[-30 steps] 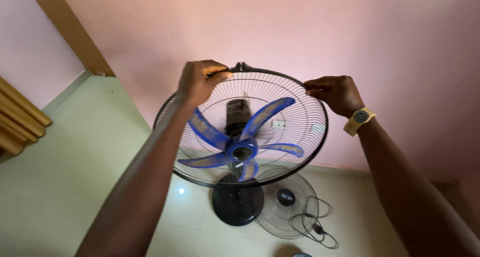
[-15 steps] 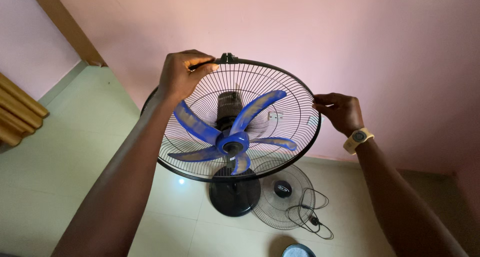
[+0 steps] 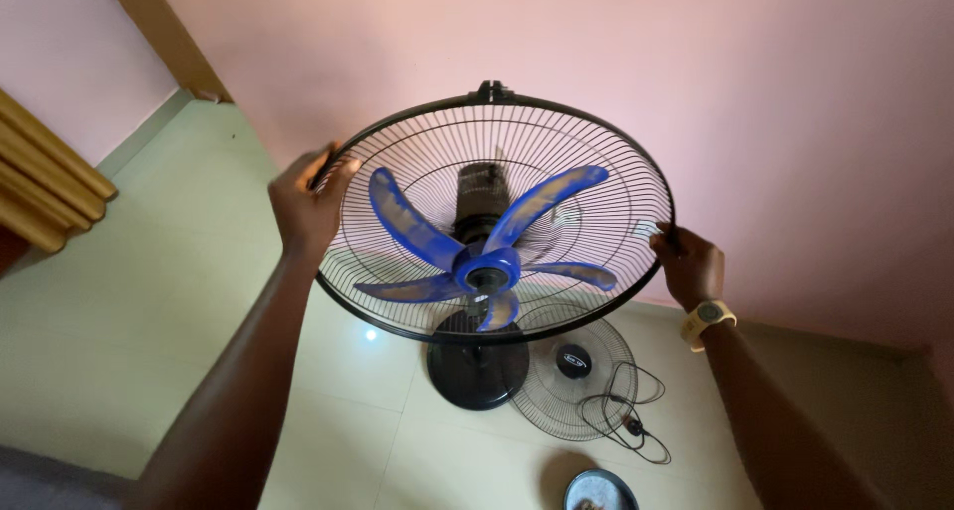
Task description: The person unplugs a standing electric fan, removes the front grille, and then reattaches it. They handle the fan's power cord and grille by hand, then briefly dip a cloth into a bowl of soapy water.
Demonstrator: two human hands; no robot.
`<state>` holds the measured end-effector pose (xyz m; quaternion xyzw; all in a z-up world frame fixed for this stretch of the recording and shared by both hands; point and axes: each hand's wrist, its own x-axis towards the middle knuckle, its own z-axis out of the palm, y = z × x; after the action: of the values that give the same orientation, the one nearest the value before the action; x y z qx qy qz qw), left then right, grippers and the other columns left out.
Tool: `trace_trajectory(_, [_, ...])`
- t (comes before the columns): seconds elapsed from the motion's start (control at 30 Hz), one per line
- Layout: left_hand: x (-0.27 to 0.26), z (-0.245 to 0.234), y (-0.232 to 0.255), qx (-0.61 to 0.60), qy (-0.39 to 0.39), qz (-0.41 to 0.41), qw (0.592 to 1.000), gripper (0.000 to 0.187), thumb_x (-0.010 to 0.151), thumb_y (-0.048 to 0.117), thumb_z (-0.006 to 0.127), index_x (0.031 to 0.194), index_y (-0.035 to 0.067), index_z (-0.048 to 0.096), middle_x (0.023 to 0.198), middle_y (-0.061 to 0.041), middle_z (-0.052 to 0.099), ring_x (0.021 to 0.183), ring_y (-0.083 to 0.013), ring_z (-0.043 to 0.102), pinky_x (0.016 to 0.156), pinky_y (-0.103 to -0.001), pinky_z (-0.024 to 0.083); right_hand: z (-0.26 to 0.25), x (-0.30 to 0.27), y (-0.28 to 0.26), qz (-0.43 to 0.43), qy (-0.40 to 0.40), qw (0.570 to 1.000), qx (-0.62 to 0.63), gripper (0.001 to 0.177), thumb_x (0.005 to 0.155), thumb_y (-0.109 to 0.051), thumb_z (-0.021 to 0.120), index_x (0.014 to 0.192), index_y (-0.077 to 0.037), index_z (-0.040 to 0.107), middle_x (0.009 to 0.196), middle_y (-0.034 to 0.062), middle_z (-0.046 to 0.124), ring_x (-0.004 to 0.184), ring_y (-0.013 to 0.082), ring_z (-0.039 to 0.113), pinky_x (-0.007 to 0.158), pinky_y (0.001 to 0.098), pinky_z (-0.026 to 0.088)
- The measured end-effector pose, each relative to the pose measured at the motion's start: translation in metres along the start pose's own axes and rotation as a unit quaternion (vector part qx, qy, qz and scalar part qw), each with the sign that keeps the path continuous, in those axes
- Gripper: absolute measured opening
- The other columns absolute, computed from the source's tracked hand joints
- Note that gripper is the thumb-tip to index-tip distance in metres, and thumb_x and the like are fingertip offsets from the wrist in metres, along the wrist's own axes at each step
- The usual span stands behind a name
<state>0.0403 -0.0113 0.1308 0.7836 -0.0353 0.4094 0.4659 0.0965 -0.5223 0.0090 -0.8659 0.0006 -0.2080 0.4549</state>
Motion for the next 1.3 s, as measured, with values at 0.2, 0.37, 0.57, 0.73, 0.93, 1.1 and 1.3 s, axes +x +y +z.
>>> trace_trajectory(0.2, [-0.040,-0.011,-0.072,-0.124,0.062,-0.072,0.988,0.029,0.101,0.018,0.076,0.119,-0.004,0.075,0.100,-0.007,0.075,0.089,-0.0080,0.065,0.082,-0.024,0.053,0.029,-0.006,0.063,0.010,0.010,0.997,0.075,0.027,0.099,-0.013,0.069,0.123,-0.003,0.073,0.098,0.0076,0.079,0.088,0.0126,0.075,0.082,0.0275,0.059])
trace_trajectory(0.37, [-0.049,-0.008,-0.094,-0.189,0.063,-0.058,0.978,0.024,0.099,0.013,0.075,0.114,-0.005,0.073,0.100,-0.008,0.078,0.090,-0.0087,0.068,0.084,-0.023,0.055,0.015,0.012,0.067,-0.085,0.062,0.994,0.023,0.024,0.101,-0.011,0.075,0.121,0.002,0.069,0.105,0.0138,0.073,0.096,0.0212,0.067,0.086,0.0344,0.056])
trace_trajectory(0.57, [-0.044,0.002,-0.094,-0.230,0.061,-0.156,0.959,0.026,0.094,0.009,0.079,0.113,-0.008,0.076,0.098,-0.009,0.077,0.085,-0.0096,0.064,0.078,-0.021,0.051,-0.015,0.024,-0.038,-0.224,0.121,0.967,-0.015,0.038,0.099,-0.008,0.080,0.133,0.003,0.067,0.132,0.0210,0.070,0.122,0.0319,0.066,0.103,0.0451,0.055])
trace_trajectory(0.73, [-0.054,0.001,-0.108,-0.280,0.056,-0.170,0.943,0.030,0.089,0.006,0.079,0.116,-0.006,0.074,0.102,-0.008,0.078,0.090,-0.0093,0.070,0.083,-0.022,0.055,-0.009,0.035,-0.135,-0.357,0.113,0.919,-0.124,0.042,0.098,-0.005,0.080,0.137,0.003,0.067,0.136,0.0224,0.068,0.129,0.0334,0.067,0.112,0.0443,0.058])
trace_trajectory(0.93, [-0.082,-0.003,-0.135,-0.231,0.057,-0.178,0.955,0.027,0.089,0.001,0.080,0.113,-0.008,0.076,0.100,-0.011,0.078,0.088,-0.0110,0.070,0.084,-0.024,0.056,0.006,0.057,-0.193,-0.379,0.037,0.916,-0.127,0.026,0.104,-0.002,0.075,0.130,0.001,0.073,0.116,0.0186,0.075,0.110,0.0279,0.076,0.094,0.0393,0.062])
trace_trajectory(1.1, [-0.107,-0.007,-0.172,-0.237,0.019,-0.209,0.949,0.028,0.087,-0.001,0.079,0.114,-0.007,0.074,0.100,-0.011,0.079,0.089,-0.0117,0.072,0.085,-0.025,0.058,-0.003,0.054,-0.208,-0.427,0.049,0.886,-0.173,0.010,0.107,-0.003,0.074,0.113,0.005,0.076,0.100,0.0200,0.076,0.082,0.0261,0.074,0.068,0.0340,0.060])
trace_trajectory(1.3, [-0.134,0.002,-0.200,-0.243,-0.020,-0.276,0.930,0.031,0.090,0.001,0.075,0.120,-0.004,0.075,0.103,-0.009,0.079,0.091,-0.0118,0.072,0.082,-0.024,0.058,-0.009,0.044,-0.222,-0.358,0.047,0.901,-0.241,0.013,0.109,-0.010,0.076,0.116,0.001,0.078,0.095,0.0172,0.076,0.075,0.0226,0.072,0.060,0.0328,0.058])
